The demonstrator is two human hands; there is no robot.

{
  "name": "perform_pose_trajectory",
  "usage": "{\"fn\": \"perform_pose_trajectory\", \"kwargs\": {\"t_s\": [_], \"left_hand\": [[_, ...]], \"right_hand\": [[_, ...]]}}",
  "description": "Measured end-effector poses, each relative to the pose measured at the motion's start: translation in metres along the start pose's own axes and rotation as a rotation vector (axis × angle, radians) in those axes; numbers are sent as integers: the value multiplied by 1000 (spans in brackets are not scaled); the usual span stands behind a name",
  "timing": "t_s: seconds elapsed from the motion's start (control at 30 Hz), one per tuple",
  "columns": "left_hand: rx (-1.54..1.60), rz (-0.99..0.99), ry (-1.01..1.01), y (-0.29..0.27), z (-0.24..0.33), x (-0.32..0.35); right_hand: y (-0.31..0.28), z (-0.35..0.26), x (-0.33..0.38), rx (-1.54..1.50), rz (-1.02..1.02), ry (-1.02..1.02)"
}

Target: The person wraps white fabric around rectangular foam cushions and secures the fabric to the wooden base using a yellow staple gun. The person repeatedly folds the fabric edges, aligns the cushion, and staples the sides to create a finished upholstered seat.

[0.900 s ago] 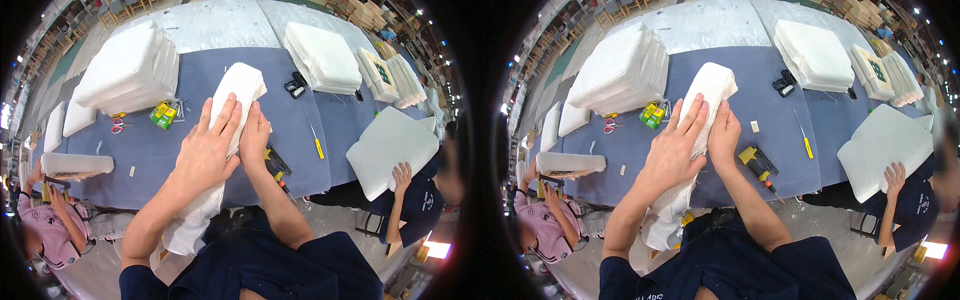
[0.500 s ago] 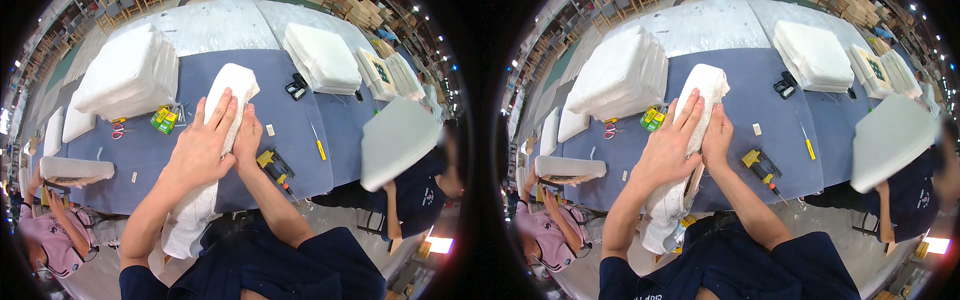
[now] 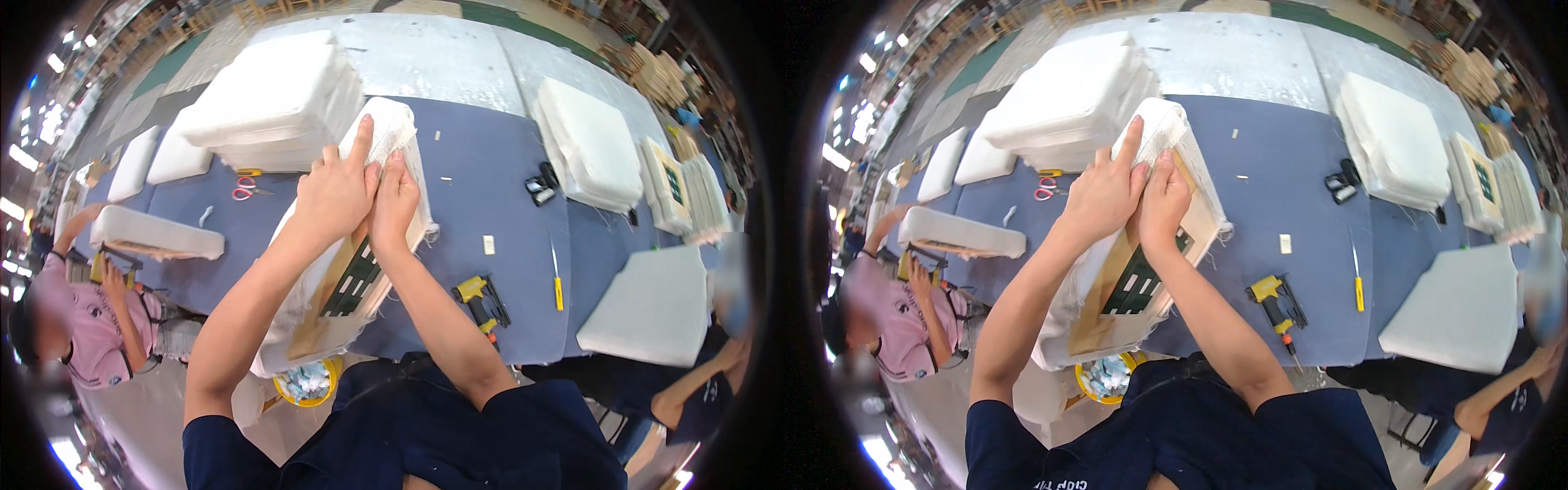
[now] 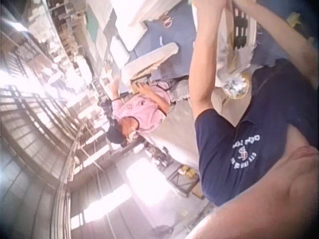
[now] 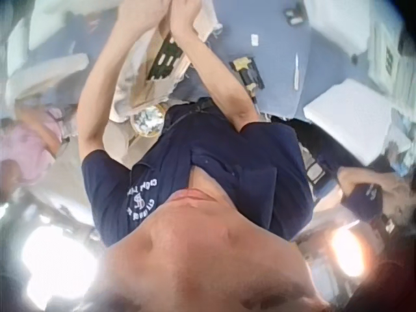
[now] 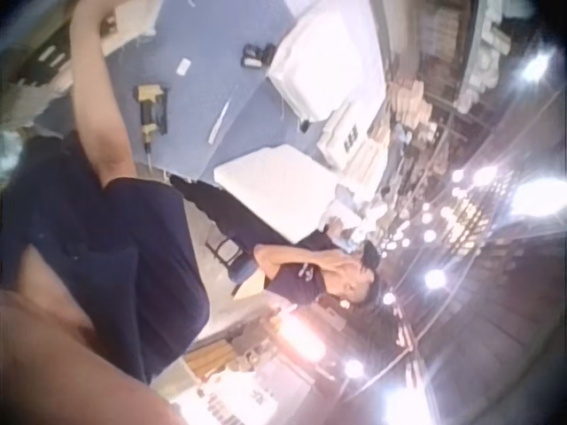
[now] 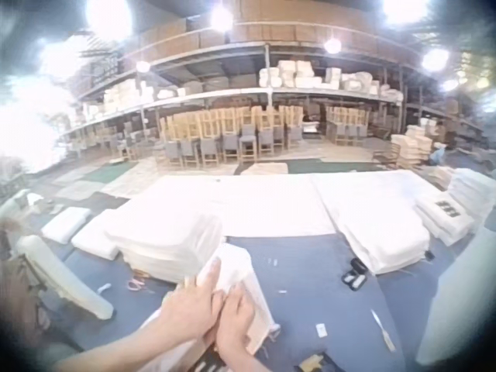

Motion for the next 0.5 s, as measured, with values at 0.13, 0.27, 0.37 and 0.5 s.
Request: {"fn": "perform_pose_trajectory", "kwargs": {"t_s": [0.13, 0.27, 0.37, 0.5], "left_hand": [[6, 82, -9, 0, -41, -29], [56, 145, -3, 8, -75, -35], [81, 159, 15, 7, -68, -26], [59, 91, 39, -9, -36, -20]], "right_hand": [[-9, 10, 12, 84, -556, 250], [-180, 45, 72, 971, -806, -77], [-358, 72, 112, 1642, -822, 146], [-434, 114, 119, 1725, -919, 130]]}}
Point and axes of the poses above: each hand's wrist, its own x-axis away from the middle knuckle, its own y-axis out of the palm, z = x × y, the point moved 5 cm from there along -x, towards the middle knuckle, and after that the axes turned 13 degrees about -y, right-handed, at the moved point
